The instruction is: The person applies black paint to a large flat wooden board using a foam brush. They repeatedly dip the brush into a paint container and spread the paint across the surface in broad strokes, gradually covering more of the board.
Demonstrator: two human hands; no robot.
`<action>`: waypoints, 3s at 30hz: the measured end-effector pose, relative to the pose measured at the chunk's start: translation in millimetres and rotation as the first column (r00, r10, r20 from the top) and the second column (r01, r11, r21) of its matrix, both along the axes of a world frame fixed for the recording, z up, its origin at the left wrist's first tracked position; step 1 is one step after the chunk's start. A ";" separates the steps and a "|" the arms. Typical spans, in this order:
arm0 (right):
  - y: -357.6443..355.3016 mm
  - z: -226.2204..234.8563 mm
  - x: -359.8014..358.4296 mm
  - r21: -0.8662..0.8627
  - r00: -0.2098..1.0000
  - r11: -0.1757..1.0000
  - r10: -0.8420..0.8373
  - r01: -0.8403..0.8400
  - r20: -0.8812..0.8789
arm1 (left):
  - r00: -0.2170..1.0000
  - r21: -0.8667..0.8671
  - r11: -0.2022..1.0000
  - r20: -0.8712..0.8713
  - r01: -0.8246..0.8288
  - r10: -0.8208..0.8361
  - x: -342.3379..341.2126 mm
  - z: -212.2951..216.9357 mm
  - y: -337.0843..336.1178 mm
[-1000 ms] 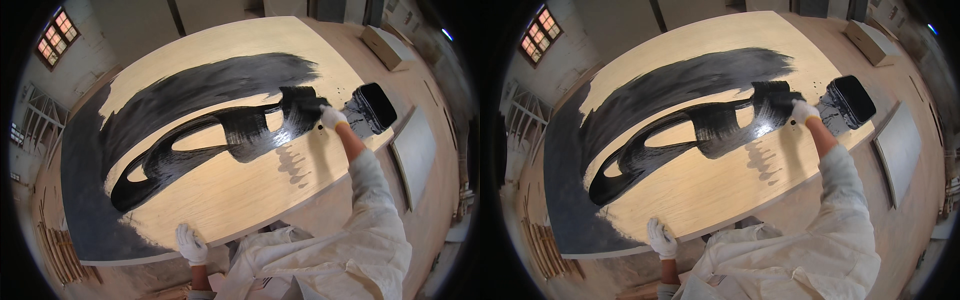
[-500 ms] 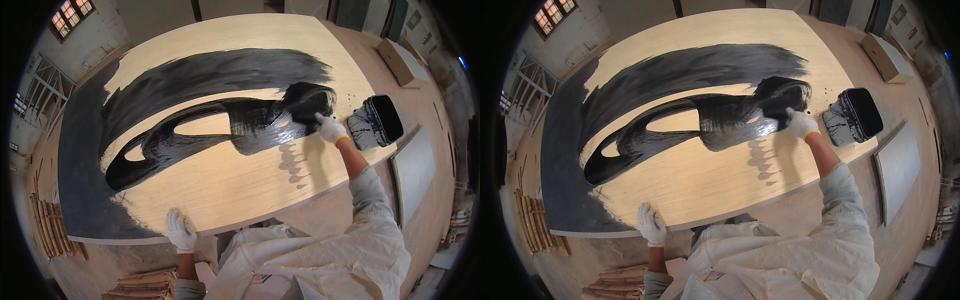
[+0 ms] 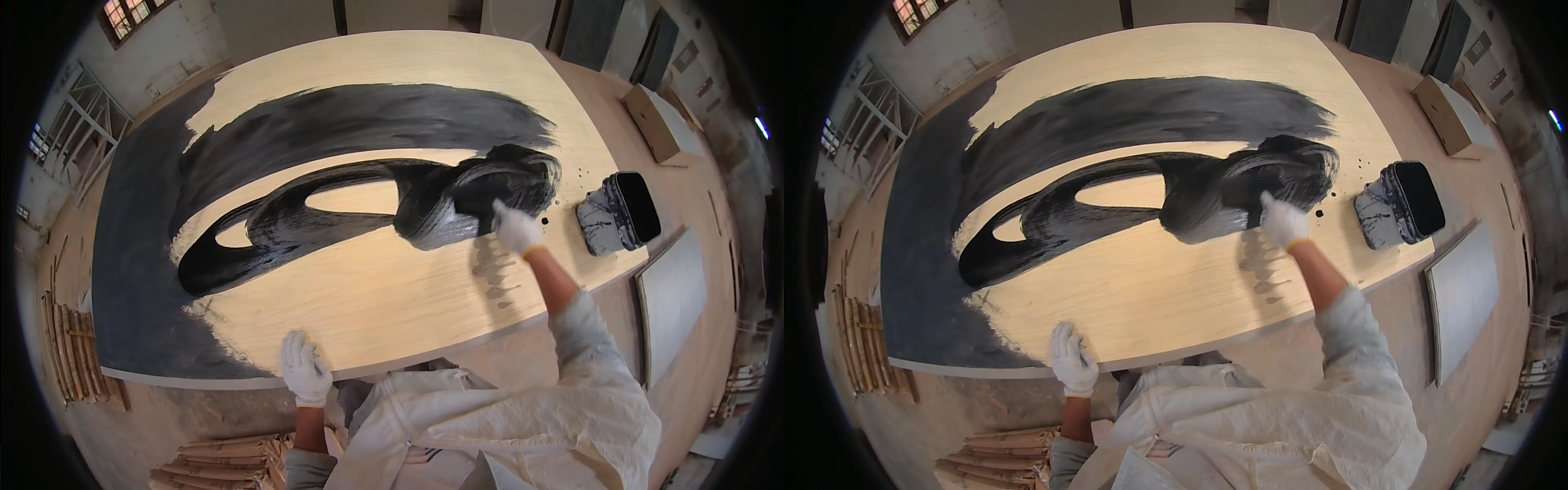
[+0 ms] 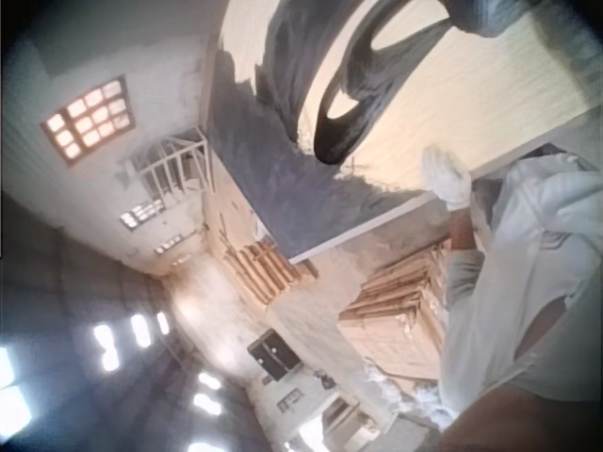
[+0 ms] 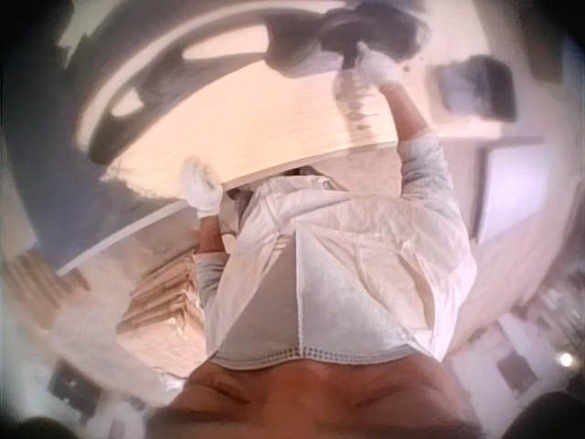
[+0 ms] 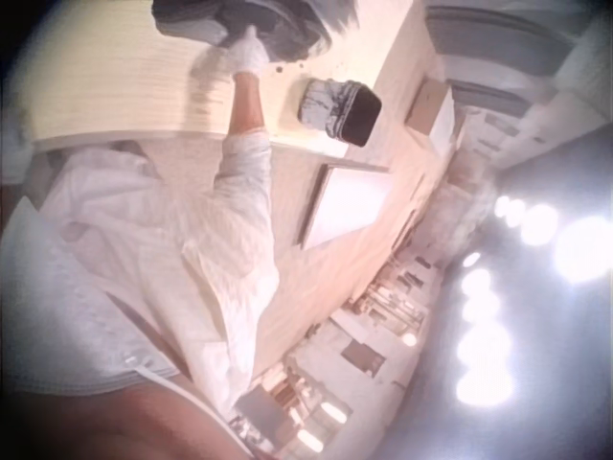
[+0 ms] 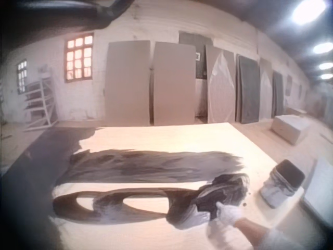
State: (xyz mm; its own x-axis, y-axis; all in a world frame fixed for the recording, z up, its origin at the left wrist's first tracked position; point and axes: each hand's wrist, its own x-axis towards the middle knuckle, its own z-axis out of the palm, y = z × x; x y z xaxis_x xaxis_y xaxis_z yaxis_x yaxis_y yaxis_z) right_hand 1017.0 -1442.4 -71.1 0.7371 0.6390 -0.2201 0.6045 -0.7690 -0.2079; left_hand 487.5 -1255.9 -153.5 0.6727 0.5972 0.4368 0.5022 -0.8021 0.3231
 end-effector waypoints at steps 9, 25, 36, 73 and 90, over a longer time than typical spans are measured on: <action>169.0 2.2 -48.9 0.021 0.987 0.987 0.162 -0.161 -0.002 | 0.995 -0.009 0.997 0.066 0.077 -0.076 -7.6 -3.6 10.6; 358.9 -4.9 -200.5 0.002 0.970 0.972 0.234 -0.235 -0.063 | 0.980 -0.140 0.970 0.023 0.199 -0.198 -17.9 -4.9 15.7; 355.8 7.1 -190.6 -0.151 0.998 0.988 0.035 -0.027 0.050 | 0.896 -0.210 0.877 -0.011 0.432 -0.444 -54.7 0.7 35.5; 290.8 -13.1 -63.6 -0.180 0.972 0.983 0.065 -0.024 0.226 | 0.775 0.062 0.772 -0.066 0.632 -0.629 -54.8 -13.9 34.3; 581.7 8.4 -474.5 -0.143 0.722 0.711 0.690 -0.688 -0.043 | 0.688 -0.091 0.763 -0.372 0.640 -0.622 -57.2 -8.8 40.2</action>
